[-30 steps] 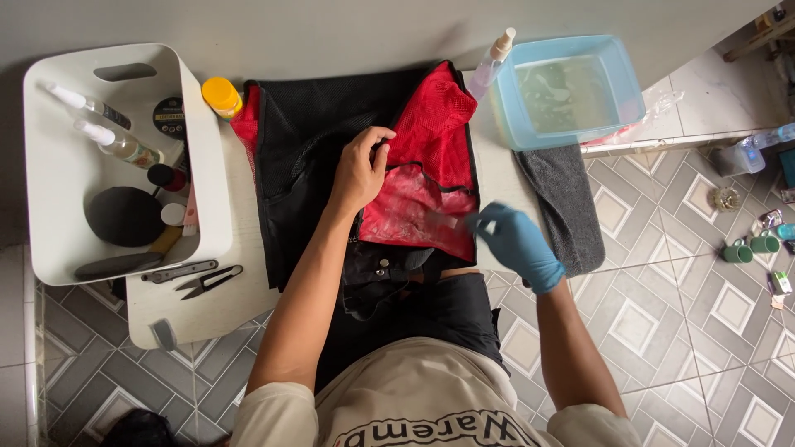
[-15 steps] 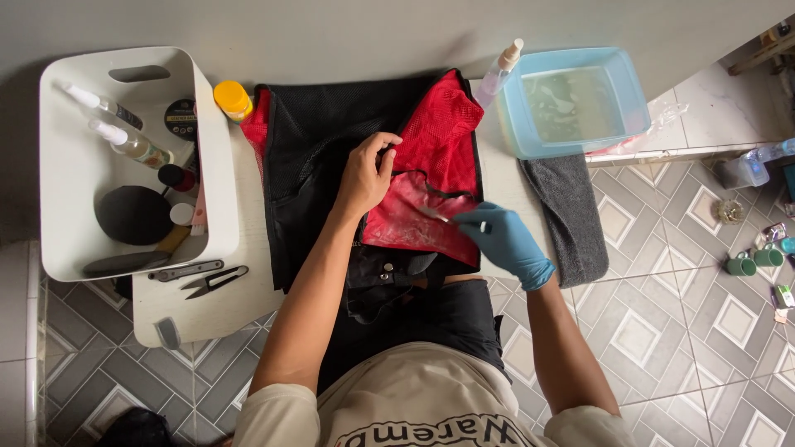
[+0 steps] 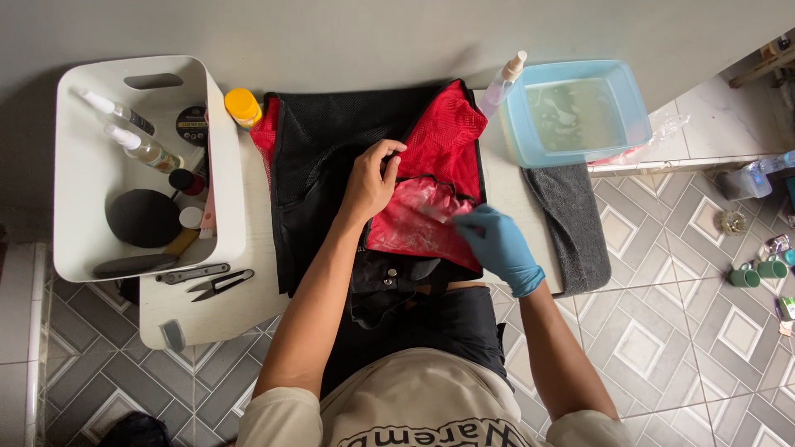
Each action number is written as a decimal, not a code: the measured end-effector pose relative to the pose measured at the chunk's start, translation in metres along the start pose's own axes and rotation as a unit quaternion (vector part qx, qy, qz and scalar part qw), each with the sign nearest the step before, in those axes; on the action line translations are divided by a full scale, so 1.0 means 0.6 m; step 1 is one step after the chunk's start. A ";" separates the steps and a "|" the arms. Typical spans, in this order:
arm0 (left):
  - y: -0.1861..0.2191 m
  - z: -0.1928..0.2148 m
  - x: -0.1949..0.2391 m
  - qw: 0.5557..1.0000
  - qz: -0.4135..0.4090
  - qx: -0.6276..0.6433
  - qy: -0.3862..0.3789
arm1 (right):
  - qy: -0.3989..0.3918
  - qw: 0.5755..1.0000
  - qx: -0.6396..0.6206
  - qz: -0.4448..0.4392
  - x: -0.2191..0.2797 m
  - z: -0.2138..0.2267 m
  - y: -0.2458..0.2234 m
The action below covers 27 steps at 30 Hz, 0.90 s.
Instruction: Cleaning or applying treatment to a red fabric component using a brush and liquid solution.
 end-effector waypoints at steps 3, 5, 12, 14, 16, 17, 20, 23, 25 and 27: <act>0.002 0.002 -0.001 1.000 0.002 0.001 -0.001 | 0.060 0.997 0.022 -0.044 -0.022 -0.004 0.041; 0.003 0.000 0.001 1.000 0.001 0.002 -0.001 | 0.067 0.995 0.054 -0.050 -0.015 0.005 0.013; -0.002 0.002 -0.001 1.000 0.005 0.009 -0.001 | 0.076 0.989 0.112 -0.058 -0.031 0.016 -0.018; -0.007 0.001 -0.001 1.000 0.009 0.011 0.000 | 0.055 0.995 0.083 -0.027 -0.036 -0.017 0.006; -0.012 0.000 -0.001 1.000 0.014 0.012 0.001 | 0.033 0.998 0.054 0.004 -0.039 -0.027 0.000; -0.015 0.001 -0.001 0.999 0.026 0.021 0.000 | 0.007 0.999 0.015 0.027 -0.039 -0.022 -0.019; -0.030 0.001 -0.004 0.997 0.055 0.046 -0.006 | 0.021 0.999 0.033 0.013 -0.052 -0.026 -0.026; -0.037 0.003 -0.007 0.993 0.082 0.079 -0.016 | 0.005 0.999 0.027 0.024 -0.054 -0.037 -0.054; -0.037 0.010 -0.007 0.991 0.095 0.094 -0.021 | -0.052 0.995 -0.035 0.072 -0.062 -0.047 -0.060; -0.035 0.011 -0.009 0.988 0.108 0.103 -0.026 | 0.059 0.997 0.041 0.036 -0.083 -0.050 -0.026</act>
Point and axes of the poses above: each hand's wrist, its own x-axis away from the middle knuckle, its own z-axis out of the back of the hand, y = z × x, the point moved 1 cm from there along -x, towards the middle knuckle, and after that the axes turned 6 degrees about z, right-handed, at the moved point
